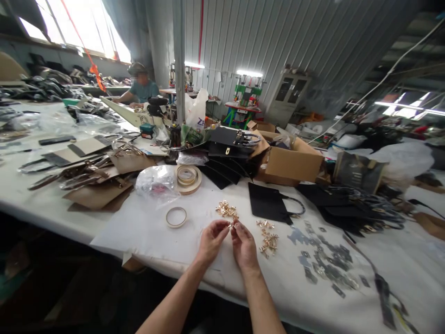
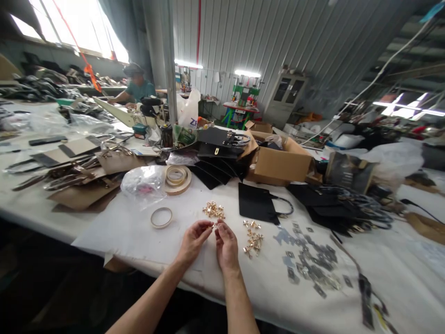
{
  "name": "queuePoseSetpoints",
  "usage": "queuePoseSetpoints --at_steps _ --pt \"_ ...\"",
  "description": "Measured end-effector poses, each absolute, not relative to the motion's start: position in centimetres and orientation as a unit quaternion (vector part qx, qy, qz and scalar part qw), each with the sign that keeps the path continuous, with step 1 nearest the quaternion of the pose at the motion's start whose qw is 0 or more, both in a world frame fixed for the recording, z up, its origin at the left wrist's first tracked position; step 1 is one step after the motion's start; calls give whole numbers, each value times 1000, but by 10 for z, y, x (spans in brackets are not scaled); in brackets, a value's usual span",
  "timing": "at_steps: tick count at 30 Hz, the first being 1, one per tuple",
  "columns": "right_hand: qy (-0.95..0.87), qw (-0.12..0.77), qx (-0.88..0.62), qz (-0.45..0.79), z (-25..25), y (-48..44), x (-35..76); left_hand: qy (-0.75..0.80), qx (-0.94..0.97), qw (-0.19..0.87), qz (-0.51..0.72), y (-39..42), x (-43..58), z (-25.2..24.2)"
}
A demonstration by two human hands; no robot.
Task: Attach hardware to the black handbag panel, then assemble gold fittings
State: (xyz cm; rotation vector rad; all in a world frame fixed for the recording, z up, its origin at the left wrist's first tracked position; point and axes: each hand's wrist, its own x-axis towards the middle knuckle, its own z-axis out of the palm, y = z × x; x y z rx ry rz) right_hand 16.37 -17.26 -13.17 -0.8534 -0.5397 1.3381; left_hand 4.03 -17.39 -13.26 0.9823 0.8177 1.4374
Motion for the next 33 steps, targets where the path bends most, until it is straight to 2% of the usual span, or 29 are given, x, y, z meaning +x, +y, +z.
queuePoseSetpoints --at_steps 33 --pt "-249 675 -366 591 -141 -174 159 338 408 569 629 -178 44 -137"
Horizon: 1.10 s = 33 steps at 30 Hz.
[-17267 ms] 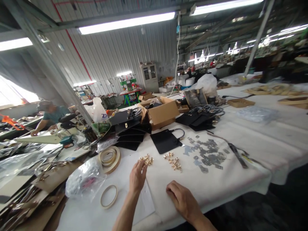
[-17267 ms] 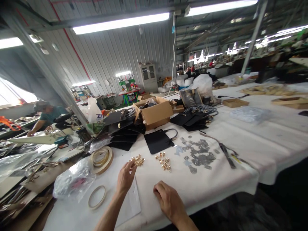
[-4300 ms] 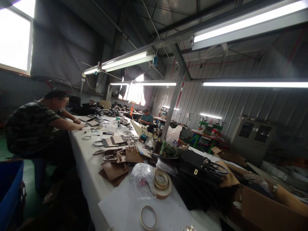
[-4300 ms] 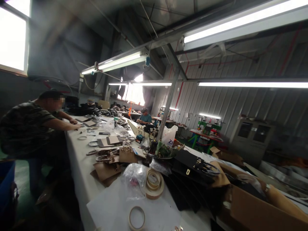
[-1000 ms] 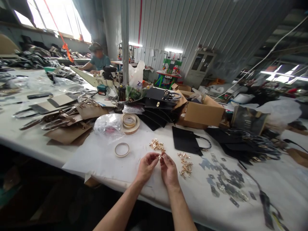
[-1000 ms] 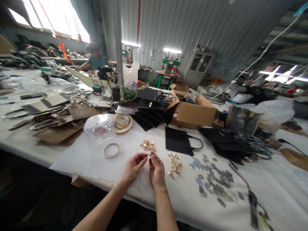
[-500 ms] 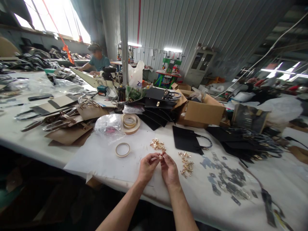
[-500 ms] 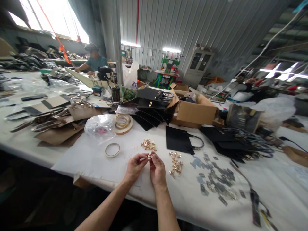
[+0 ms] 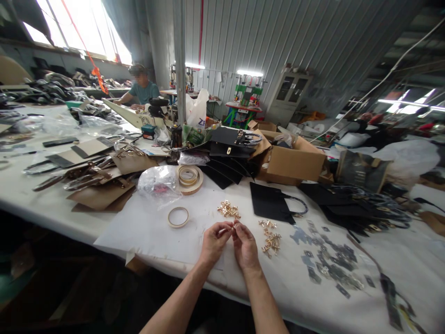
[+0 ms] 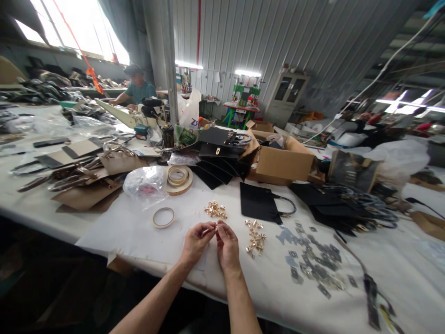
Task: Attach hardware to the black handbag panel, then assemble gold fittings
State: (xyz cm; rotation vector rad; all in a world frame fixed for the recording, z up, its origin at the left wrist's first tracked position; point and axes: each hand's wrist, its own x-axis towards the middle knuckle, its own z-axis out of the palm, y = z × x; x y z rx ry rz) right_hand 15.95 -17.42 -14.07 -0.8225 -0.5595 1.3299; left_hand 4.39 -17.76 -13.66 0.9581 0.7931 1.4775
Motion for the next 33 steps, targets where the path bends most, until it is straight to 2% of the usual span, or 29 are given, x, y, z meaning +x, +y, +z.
queuePoseSetpoints --at_steps 19,28,33 --pt "-302 656 -388 573 -142 -176 156 333 389 563 649 -176 41 -135" --pt "-261 631 -349 642 -128 -176 161 327 407 570 634 -177 41 -131" --pt "-230 667 -366 607 -129 -175 162 356 420 564 615 -175 42 -132"
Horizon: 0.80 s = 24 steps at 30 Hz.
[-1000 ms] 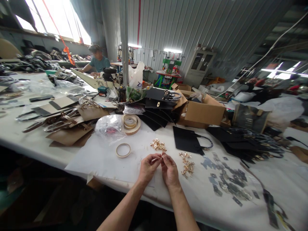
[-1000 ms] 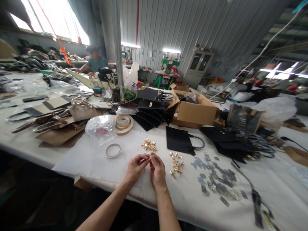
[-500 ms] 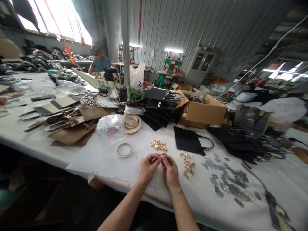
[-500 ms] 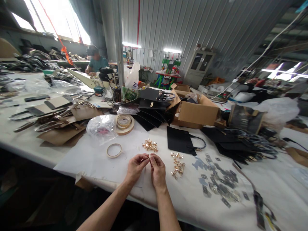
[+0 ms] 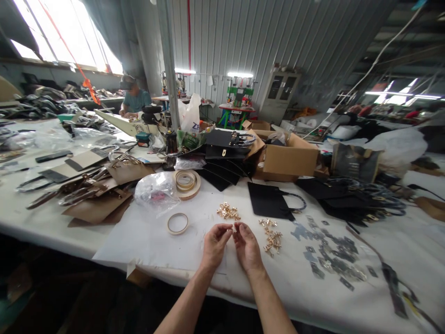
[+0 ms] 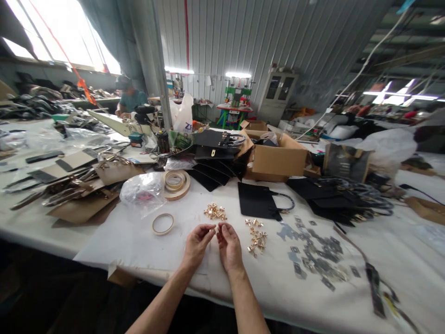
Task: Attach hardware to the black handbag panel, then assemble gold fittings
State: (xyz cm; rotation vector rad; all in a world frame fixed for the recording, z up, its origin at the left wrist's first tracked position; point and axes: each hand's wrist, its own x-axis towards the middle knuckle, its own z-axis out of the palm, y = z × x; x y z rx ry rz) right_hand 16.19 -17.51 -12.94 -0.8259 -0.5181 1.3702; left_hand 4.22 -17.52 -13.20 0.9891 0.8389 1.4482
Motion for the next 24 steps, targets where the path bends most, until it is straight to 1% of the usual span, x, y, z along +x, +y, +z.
queuePoseSetpoints --at_steps 3,11,16,21,24 --pt "-248 681 -378 576 -134 -175 160 364 434 563 602 -176 42 -128" --pt "-296 668 -406 549 -137 -176 157 372 461 548 590 -176 42 -128" --pt "-358 646 -427 523 -130 -180 157 370 444 555 598 -175 40 -130" --pt "-443 616 -458 463 -119 -183 156 370 426 567 600 -173 37 -128" --pt "-464 606 -471 442 -118 -184 155 377 415 566 604 -173 36 -125"
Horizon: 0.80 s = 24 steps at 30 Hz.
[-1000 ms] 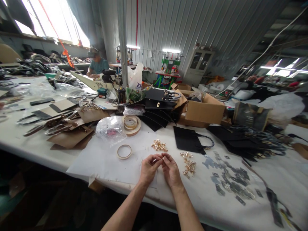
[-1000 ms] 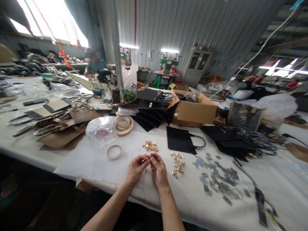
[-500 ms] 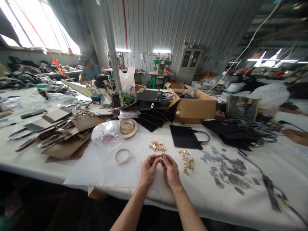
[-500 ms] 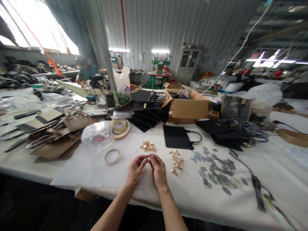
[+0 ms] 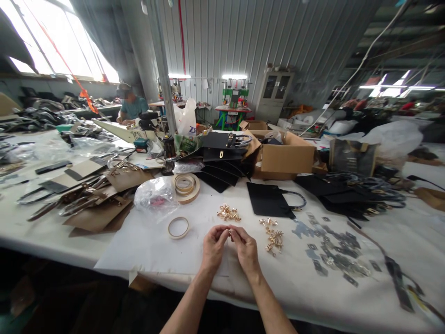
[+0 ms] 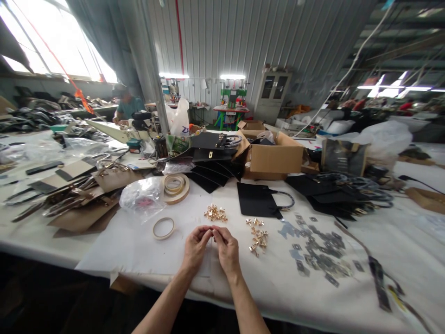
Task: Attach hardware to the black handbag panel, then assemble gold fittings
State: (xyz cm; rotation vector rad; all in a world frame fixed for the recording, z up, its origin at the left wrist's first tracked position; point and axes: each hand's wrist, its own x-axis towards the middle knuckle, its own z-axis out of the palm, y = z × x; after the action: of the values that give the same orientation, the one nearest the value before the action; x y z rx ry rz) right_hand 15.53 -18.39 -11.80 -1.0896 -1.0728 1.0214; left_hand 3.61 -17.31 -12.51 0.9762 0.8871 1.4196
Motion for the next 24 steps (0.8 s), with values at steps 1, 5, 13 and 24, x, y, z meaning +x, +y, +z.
queuePoseSetpoints --at_steps 1,5,13,24 --pt "-457 608 -471 447 -119 -184 155 380 413 564 606 -174 37 -124" --pt "-373 632 -456 505 -128 -183 157 397 414 544 613 -176 41 -123" --pt "-356 632 -451 521 -137 -179 159 421 432 502 619 -178 43 -132" --pt "-363 616 -439 545 -144 -175 163 463 510 394 608 -183 40 -134"
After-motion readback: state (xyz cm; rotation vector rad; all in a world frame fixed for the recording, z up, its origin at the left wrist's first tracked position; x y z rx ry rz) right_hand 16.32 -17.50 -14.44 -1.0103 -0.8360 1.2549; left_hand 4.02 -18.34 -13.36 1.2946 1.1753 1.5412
